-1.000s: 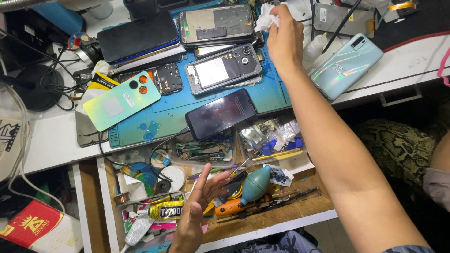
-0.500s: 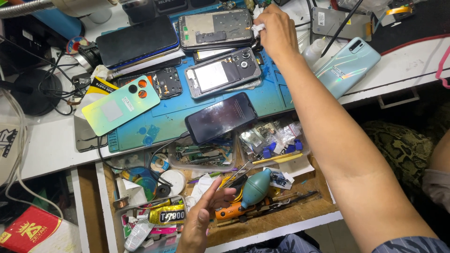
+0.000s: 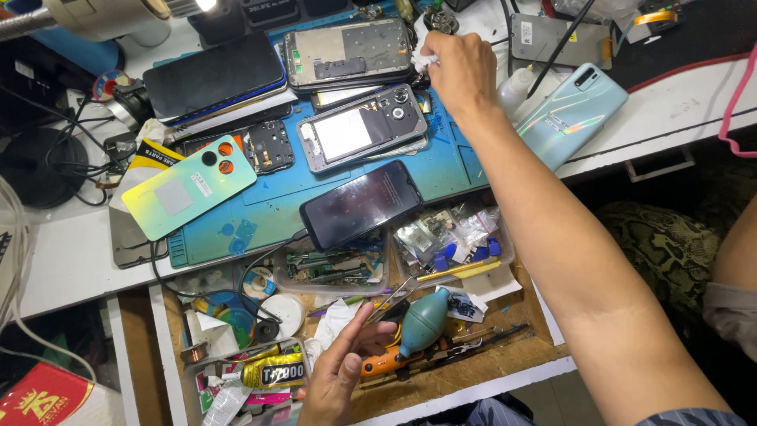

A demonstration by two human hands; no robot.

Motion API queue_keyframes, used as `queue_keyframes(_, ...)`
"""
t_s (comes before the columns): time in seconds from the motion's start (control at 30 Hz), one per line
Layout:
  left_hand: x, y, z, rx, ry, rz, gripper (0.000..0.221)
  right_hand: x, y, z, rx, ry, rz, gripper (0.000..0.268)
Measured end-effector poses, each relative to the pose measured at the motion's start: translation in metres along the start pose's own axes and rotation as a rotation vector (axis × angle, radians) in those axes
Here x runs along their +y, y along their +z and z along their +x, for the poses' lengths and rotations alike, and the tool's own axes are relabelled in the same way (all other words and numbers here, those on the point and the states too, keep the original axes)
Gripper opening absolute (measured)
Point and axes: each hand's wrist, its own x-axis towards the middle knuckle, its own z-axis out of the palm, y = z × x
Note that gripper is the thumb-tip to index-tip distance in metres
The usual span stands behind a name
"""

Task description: The person handles several disassembled smartphones on a cluttered workbench, picking up and examining internal components and back covers. They connect a charging cable to a smartphone, wipe the screen with a tissue, and interact with the device's touchscreen interface.

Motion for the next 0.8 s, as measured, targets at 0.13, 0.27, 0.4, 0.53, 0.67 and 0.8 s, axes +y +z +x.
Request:
queue_keyframes(0.13,-0.003,0.0,-0.005,0.009,0.008,0.018,0.087,-0.003,-0.001,-0.007,-0.026,-0.017,0.032,0.024)
queue_keyframes(0.27,0.0,0.0,-0.004,0.019,-0.022,0.055,0.089,-0.003,0.001,-0.009,-0.043,-0.006,0.045,0.025)
queue_keyframes(0.4,0.001,0.002,-0.005,0.027,-0.018,0.042,0.085,-0.012,-0.028,0.002,-0.005,0.073,-0.015,0.024)
queue_keyframes(0.53,-0.005,-0.001,-0.01,0.046,-0.006,0.039,0.083,-0.009,-0.027,0.0,0.31,0.069,0.163,0.029)
queue_keyframes(0.67,-0.015,-0.004,-0.01,0.017,0.018,0.004,0.078,-0.019,-0.027,0.0,0.218,0.049,0.226,0.026)
queue_keyframes(0.8,-0.019,-0.006,-0.011,0.014,0.038,-0.016,0.074,-0.021,-0.015,-0.006,-0.067,0.176,0.143,0.021)
